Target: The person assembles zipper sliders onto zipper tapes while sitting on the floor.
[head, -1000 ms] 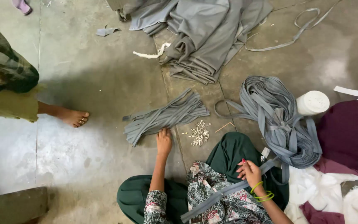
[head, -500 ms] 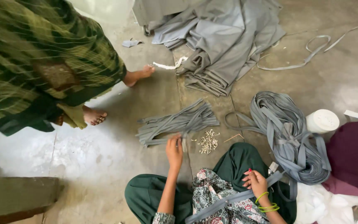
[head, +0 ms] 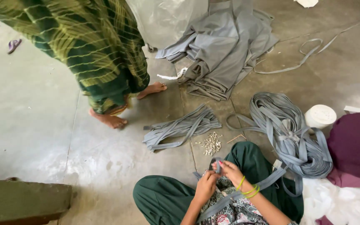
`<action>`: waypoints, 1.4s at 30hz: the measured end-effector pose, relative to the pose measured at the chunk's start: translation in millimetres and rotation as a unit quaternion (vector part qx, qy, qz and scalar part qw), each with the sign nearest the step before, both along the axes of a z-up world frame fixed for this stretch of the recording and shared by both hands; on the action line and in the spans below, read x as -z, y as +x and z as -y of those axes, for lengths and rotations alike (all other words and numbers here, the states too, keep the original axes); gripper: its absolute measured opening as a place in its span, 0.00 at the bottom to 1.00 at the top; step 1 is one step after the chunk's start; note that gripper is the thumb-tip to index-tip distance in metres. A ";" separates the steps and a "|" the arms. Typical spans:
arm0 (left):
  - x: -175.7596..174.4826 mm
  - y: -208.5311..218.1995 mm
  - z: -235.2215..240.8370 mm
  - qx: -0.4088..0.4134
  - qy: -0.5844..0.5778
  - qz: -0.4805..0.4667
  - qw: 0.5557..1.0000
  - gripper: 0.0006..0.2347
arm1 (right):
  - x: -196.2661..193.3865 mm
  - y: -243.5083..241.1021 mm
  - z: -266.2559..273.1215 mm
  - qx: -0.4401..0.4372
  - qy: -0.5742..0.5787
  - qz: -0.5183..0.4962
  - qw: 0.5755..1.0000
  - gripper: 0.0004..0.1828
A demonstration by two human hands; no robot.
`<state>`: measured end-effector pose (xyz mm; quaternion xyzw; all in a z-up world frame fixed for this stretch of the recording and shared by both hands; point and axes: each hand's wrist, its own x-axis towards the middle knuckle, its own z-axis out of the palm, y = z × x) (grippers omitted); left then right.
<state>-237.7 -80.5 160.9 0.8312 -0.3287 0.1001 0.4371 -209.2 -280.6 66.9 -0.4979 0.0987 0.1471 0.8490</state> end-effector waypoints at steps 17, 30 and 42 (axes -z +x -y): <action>89.4 16.3 -11.4 -0.017 0.171 -0.184 0.968 0.06 | 38.9 13.9 110.8 0.163 -0.039 -0.046 0.985 0.20; 14.5 41.8 28.0 -0.075 0.084 -0.018 0.993 0.09 | 4.3 -2.5 72.7 0.055 -0.356 0.152 0.920 0.16; 18.8 61.4 100.5 -0.052 0.036 -0.040 0.997 0.05 | -18.7 -8.9 66.7 0.031 -0.505 0.098 0.857 0.15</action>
